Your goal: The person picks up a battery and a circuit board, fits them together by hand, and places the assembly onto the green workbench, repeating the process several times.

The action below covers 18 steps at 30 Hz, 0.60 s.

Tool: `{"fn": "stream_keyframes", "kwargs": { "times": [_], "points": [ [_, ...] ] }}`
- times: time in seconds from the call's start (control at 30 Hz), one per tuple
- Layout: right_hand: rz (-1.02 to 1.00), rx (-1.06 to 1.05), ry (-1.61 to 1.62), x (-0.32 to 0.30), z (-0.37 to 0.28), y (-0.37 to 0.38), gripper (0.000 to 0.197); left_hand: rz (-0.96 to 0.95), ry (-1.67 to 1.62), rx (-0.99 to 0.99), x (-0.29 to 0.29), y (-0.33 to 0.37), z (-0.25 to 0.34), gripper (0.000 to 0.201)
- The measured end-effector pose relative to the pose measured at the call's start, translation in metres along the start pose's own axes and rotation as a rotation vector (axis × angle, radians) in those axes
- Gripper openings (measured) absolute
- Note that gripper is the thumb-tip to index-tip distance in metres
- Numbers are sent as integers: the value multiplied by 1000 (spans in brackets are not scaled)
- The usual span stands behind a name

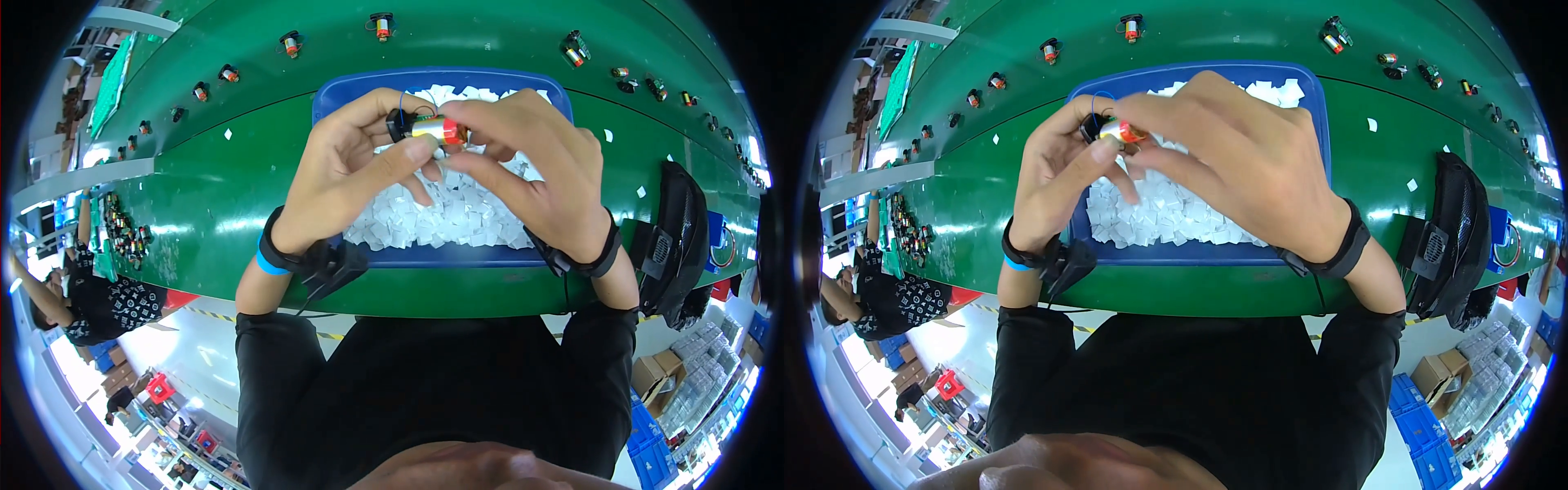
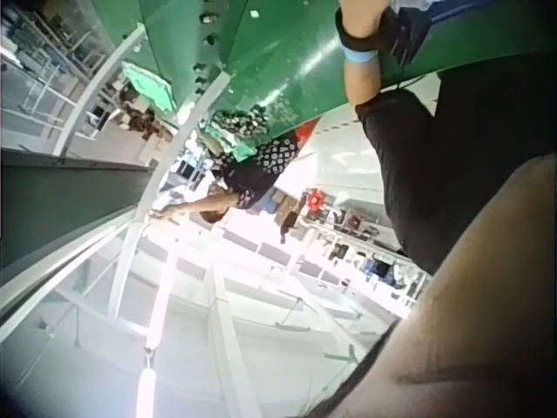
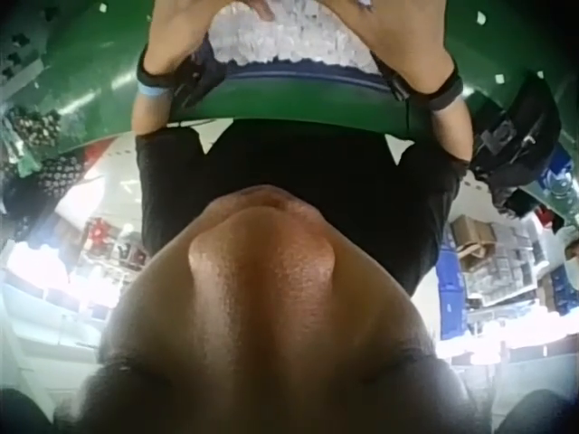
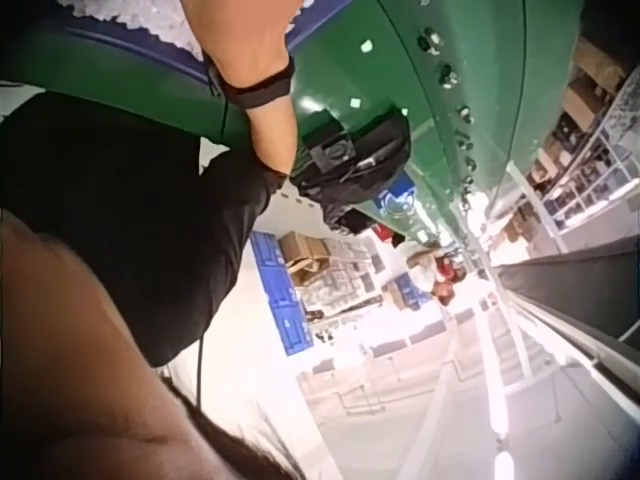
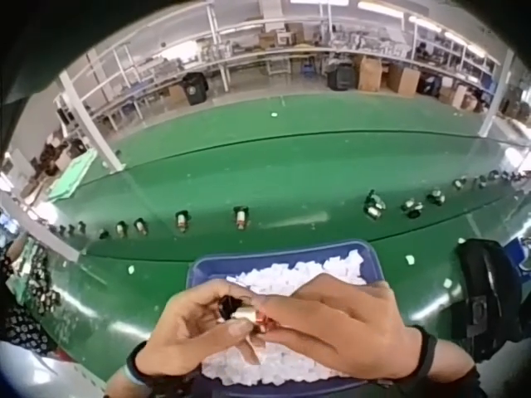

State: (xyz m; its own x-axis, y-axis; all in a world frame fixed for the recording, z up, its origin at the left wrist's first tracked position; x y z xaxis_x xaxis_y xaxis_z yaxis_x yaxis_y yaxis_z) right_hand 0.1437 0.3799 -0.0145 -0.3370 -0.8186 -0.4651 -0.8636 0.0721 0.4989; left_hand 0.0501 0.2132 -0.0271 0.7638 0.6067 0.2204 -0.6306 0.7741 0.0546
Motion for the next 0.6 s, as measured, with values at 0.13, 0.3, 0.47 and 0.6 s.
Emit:
{"fn": "stream_keyframes", "kwargs": {
  "times": [0.13, 0.3, 0.47, 0.6],
  "points": [
    [51, -173, -150, 0, 1, 0, 33, -121, -91, -202, -5, 1, -5, 33],
    [19, -150, -100, 4, 0, -4, 31, -152, 40, -216, -8, 2, -5, 28],
    [22, -49, -176, 1, -3, -3, 38, -157, 151, -245, -18, 22, 5, 28],
    [-155, 87, -1, 4, -7, -13, 52, -52, 766, -206, -91, 85, 1, 41]
  ]
}}
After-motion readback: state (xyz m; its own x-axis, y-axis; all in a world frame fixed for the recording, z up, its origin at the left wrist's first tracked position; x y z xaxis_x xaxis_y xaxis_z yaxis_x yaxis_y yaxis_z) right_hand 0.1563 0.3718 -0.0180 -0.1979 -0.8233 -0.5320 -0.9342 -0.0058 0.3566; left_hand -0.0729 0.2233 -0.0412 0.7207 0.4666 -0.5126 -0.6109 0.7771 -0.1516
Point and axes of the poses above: each hand's wrist, its own y-axis towards the middle knuckle, its own x-axis out of the palm, z = x × y, the point moved 3 cm from there along y, towards the middle knuckle, and after that the axes turned 4 degrees about x, right-handed, at the moved point
